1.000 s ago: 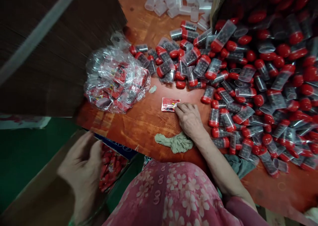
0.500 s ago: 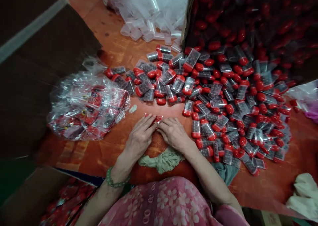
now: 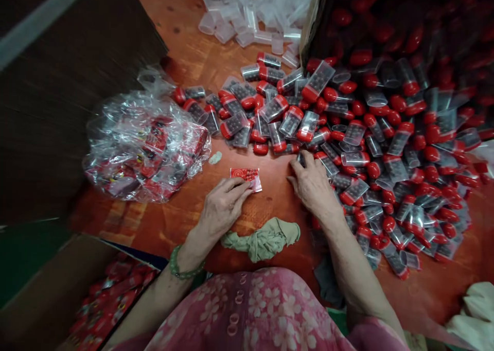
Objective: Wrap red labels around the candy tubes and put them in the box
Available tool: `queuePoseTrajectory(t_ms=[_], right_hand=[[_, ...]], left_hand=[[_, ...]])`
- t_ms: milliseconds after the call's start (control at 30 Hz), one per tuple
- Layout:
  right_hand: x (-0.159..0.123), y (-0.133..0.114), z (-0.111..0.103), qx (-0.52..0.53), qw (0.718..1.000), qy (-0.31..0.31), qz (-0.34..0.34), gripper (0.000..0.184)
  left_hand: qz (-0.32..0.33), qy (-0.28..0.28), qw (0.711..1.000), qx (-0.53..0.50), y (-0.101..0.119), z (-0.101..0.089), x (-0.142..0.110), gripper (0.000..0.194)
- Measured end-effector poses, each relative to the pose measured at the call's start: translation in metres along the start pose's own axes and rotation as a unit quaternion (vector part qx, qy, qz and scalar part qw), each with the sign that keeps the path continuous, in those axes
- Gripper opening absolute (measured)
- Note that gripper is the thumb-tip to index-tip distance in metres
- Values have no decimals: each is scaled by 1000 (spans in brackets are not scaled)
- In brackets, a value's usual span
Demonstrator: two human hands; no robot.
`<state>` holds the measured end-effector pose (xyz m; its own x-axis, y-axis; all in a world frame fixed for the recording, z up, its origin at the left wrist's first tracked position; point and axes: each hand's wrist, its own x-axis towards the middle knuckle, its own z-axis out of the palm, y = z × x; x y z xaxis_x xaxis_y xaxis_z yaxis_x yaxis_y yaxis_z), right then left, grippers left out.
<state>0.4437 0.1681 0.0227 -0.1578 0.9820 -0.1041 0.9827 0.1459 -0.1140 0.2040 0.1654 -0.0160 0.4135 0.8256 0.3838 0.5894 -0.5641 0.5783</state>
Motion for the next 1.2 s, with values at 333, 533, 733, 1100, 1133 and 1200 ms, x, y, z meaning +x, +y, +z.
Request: queuePoseTrajectory(t_ms=[333,533,733,1100,1133,1200], right_hand=[[-12,-29,-2,-21,993,-51,-100,44],[-5,-24,2,-41,992,18,-119,34],[-26,-30,-11,333,936,91,-64,24],[-65,-47,-33,428,894,74,-110,33],[-68,-45,-31,425,895,76,-115,33],[-73,-41,-27,445,885,78,-110,31]], left_hand=[[-137,39,976,-163,-7,0,9,15],[-173,113,951,-231,2,-8,7,3],[-146,118,943,-274,20,-28,1,4],[-165,64,938,-299,45,-40,-15,6],[-166,72,939,-292,46,-38,-15,7],[-173,89,943,-271,48,-33,-14,9]])
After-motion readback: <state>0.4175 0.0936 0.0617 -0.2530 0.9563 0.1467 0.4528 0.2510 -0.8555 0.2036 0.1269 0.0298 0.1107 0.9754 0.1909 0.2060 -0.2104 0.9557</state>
